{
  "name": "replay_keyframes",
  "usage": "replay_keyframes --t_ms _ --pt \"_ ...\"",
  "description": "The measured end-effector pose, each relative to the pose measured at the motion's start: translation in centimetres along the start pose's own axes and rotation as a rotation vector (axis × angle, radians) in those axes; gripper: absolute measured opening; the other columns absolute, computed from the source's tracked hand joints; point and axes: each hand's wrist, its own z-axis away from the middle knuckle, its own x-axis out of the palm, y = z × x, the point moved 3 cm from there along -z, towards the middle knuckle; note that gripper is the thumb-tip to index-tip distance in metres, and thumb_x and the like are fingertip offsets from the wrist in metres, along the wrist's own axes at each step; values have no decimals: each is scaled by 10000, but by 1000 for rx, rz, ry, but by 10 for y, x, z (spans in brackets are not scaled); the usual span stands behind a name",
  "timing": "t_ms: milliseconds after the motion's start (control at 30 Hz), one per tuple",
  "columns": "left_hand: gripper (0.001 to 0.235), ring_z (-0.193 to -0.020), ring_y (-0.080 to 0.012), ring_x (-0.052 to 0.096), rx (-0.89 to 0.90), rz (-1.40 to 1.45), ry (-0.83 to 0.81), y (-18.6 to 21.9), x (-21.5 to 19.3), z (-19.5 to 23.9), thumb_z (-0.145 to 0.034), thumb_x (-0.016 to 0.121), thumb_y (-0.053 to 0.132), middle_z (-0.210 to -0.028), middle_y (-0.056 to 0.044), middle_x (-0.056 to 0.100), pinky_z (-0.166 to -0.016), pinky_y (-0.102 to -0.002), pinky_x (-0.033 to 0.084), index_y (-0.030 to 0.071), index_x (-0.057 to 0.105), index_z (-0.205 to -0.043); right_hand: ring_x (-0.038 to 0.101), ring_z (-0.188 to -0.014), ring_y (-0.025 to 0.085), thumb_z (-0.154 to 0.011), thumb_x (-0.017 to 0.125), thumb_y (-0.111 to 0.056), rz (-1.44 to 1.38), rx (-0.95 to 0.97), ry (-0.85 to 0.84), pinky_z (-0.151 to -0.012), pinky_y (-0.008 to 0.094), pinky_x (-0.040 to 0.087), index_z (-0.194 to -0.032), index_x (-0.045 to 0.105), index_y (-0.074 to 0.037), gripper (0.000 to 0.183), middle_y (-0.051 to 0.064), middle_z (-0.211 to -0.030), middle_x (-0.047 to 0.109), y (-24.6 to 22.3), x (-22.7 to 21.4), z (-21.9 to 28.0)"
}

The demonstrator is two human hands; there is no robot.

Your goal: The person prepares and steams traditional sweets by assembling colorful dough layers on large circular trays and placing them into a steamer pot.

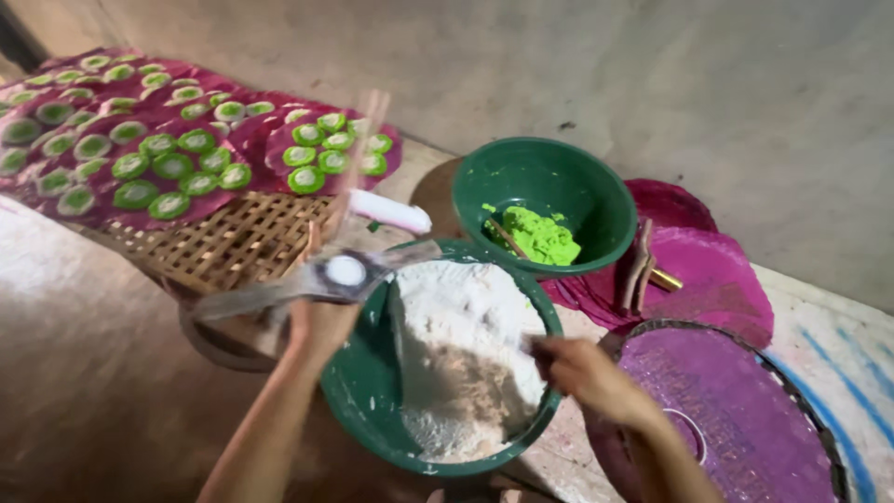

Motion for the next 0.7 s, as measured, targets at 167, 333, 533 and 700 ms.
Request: replay_keyframes --t_ms 167,333,533,700 --pt "404 -878 -233 649 -640 1059 -169 0 26 31 -853 714 95 -1035 -114 675 -732 -337 551 -73 647 -1215 354 -1494 308 -955 578 -132 105 -403 -63 -1200 416 264 -1645 253 -92 764 244 -1643 355 -12 27 9" --pt "497 -844 -214 664 -938 1524 -929 117 98 129 -744 657 12 -933 -89 671 -701 -336 568 -13 643 -1240 396 -1489 370 -961 675 -540 -1062 -732 242 -1170 525 360 -1698 -41 -248 1068 275 -1662 291 -29 2 5" --pt "569 -1103 -200 679 -675 1356 -1107 211 143 160 -758 730 57 -1163 -51 702 -974 -302 570 119 594 -1308 632 -1146 480 -996 722 -448 -1113 -812 180 -913 572 595 -1664 155 -19 976 395 -1462 441 -1 -62 87" --pt "453 -929 -187 708 -83 562 -1034 278 133 123 -745 874 275 -1010 -69 727 -819 -313 561 114 674 -1119 577 -1276 575 -1032 575 -318 -142 -871 351 -948 561 658 -1592 186 -149 703 373 -1510 381 20 -116 173"
